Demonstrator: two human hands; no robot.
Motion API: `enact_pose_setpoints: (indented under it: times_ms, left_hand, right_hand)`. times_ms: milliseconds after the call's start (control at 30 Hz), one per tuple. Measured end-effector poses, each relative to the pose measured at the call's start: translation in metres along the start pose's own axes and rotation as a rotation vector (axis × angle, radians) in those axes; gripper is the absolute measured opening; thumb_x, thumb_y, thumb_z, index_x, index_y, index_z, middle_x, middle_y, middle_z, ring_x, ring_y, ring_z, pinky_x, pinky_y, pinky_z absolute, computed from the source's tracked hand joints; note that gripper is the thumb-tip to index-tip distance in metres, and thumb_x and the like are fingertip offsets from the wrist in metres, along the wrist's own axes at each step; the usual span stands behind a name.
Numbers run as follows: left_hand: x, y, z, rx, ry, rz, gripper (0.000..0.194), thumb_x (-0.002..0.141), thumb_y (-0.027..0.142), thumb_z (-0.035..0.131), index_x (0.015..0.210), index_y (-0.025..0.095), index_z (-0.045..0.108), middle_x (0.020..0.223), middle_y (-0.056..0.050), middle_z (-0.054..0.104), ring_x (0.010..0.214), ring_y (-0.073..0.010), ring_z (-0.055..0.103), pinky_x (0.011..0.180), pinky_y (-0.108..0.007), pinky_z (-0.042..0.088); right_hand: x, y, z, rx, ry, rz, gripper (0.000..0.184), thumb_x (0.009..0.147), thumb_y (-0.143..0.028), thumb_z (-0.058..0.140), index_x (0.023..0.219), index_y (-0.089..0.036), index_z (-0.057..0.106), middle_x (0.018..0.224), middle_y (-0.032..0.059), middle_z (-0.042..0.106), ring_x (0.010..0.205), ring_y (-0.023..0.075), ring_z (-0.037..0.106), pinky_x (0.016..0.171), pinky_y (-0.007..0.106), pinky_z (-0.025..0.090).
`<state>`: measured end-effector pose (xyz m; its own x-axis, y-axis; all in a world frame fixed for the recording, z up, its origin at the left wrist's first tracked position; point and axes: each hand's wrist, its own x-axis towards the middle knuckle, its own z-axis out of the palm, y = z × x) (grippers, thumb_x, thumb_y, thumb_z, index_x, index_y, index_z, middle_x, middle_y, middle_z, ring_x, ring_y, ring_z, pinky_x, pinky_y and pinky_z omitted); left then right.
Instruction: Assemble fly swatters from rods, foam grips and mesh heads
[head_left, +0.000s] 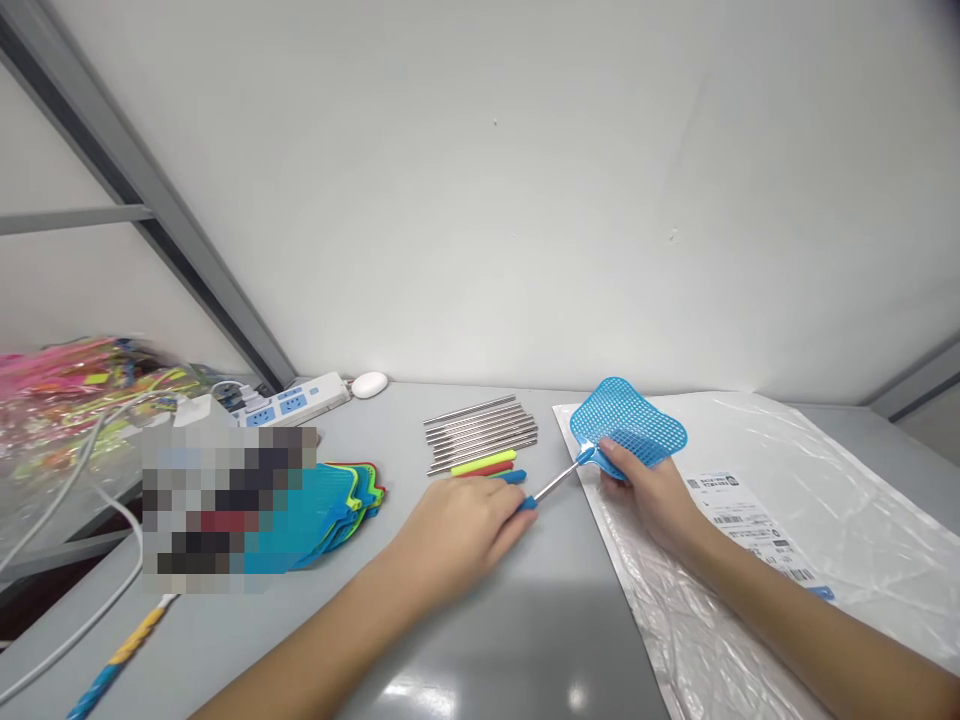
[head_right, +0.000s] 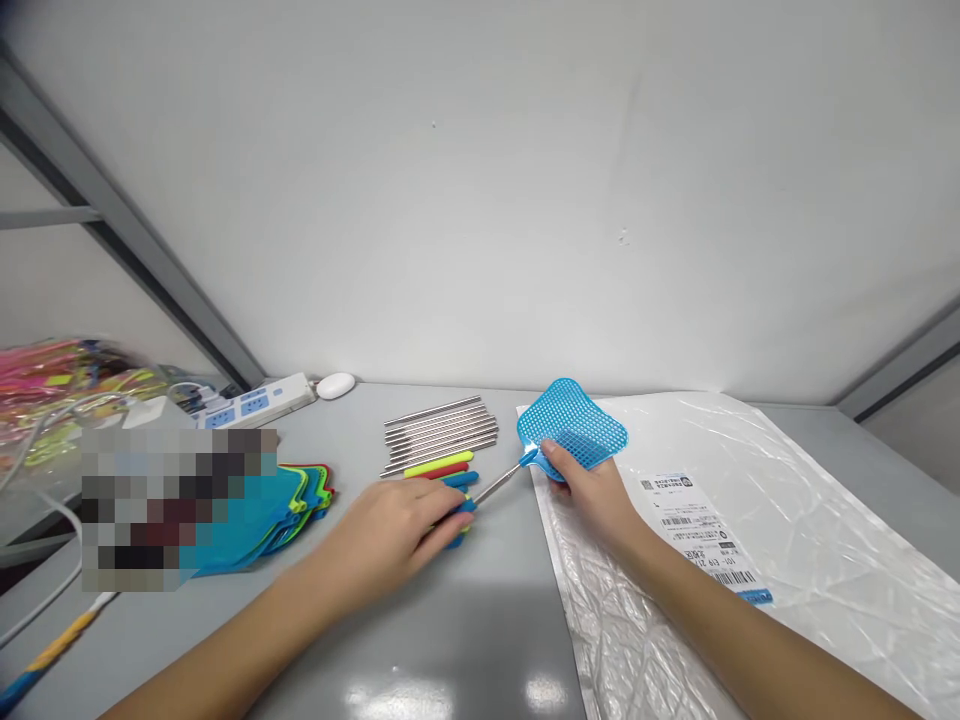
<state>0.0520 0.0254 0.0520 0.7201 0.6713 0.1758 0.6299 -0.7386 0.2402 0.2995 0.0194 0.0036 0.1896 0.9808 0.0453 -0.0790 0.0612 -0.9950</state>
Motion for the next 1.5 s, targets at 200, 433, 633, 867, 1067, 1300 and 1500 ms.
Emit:
enact_pose_setpoints:
  times_ms: [200,433,633,867,1067,1300,1500]
  left_hand:
    - [0.01,0.045,0.022,-0.404,-0.031,-0.052,0.034,0.088,0.027,0.057,0.122,0.03,0.058,0.08,0.004,0.07,0.06,-0.0122,0.061,0.055,-0.023,0.041]
    - [0.052,0.096,0.06,-0.294,-0.203,-0.013,0.014,0.082,0.029,0.056,0.089,0.023,0.066,0.076,-0.001,0.071,0.067,-0.0176,0.063,0.052,-0.025,0.04]
    - [0.072,0.1,0.061,-0.181,-0.184,0.111,0.016,0.083,0.03,0.054,0.073,0.02,0.062,0.064,-0.004,0.066,0.061,-0.0202,0.061,0.047,-0.027,0.031]
    - [0.052,0.088,0.079,-0.1,-0.089,0.217,0.023,0.094,0.031,0.043,0.08,0.02,0.056,0.076,-0.001,0.066,0.066,-0.0169,0.062,0.054,-0.029,0.035]
    - [0.048,0.084,0.086,-0.069,-0.052,0.287,0.024,0.095,0.038,0.043,0.082,0.02,0.054,0.078,-0.001,0.063,0.067,-0.0164,0.059,0.054,-0.029,0.036]
    - [0.048,0.083,0.089,-0.07,-0.049,0.285,0.024,0.093,0.04,0.043,0.084,0.021,0.053,0.079,0.0,0.061,0.066,-0.0171,0.059,0.053,-0.028,0.034]
    - [0.048,0.081,0.091,-0.089,-0.025,0.303,0.03,0.093,0.048,0.044,0.085,0.021,0.055,0.078,0.0,0.06,0.065,-0.0166,0.059,0.051,-0.028,0.031]
  right_hand:
    - [0.021,0.001,-0.019,-0.182,0.106,-0.079,0.045,0.083,-0.062,0.059,0.067,-0.022,0.046,0.057,-0.0037,0.047,0.05,0.0122,0.043,0.049,0.028,0.036]
    - [0.039,0.002,-0.037,-0.666,0.1,-0.219,0.038,0.084,-0.058,0.054,0.08,-0.021,0.059,0.075,0.0023,0.061,0.075,0.0213,0.056,0.075,0.037,0.044]
    - [0.048,0.016,-0.041,-1.094,0.074,-0.266,0.055,0.087,-0.041,0.051,0.136,-0.015,0.048,0.142,0.0181,0.049,0.134,0.0343,0.037,0.111,0.057,0.014]
    - [0.045,0.023,-0.042,-1.314,-0.079,-0.145,0.056,0.1,-0.045,0.025,0.149,-0.02,0.038,0.159,0.0113,0.027,0.148,0.0308,0.017,0.114,0.061,0.013]
    - [0.044,0.015,-0.044,-1.373,-0.08,-0.09,0.058,0.1,-0.049,0.023,0.152,-0.023,0.032,0.161,0.0097,0.022,0.149,0.0315,0.015,0.113,0.065,0.012]
    - [0.03,-0.002,-0.033,-1.309,-0.323,-0.427,0.06,0.099,-0.051,0.033,0.154,-0.025,0.029,0.163,0.0045,0.014,0.149,0.0228,0.016,0.12,0.046,0.014]
    - [0.023,-0.003,-0.032,-1.264,-0.53,-0.27,0.057,0.099,-0.058,0.028,0.152,-0.036,0.03,0.161,-0.0037,0.019,0.15,0.025,0.011,0.119,0.054,0.009]
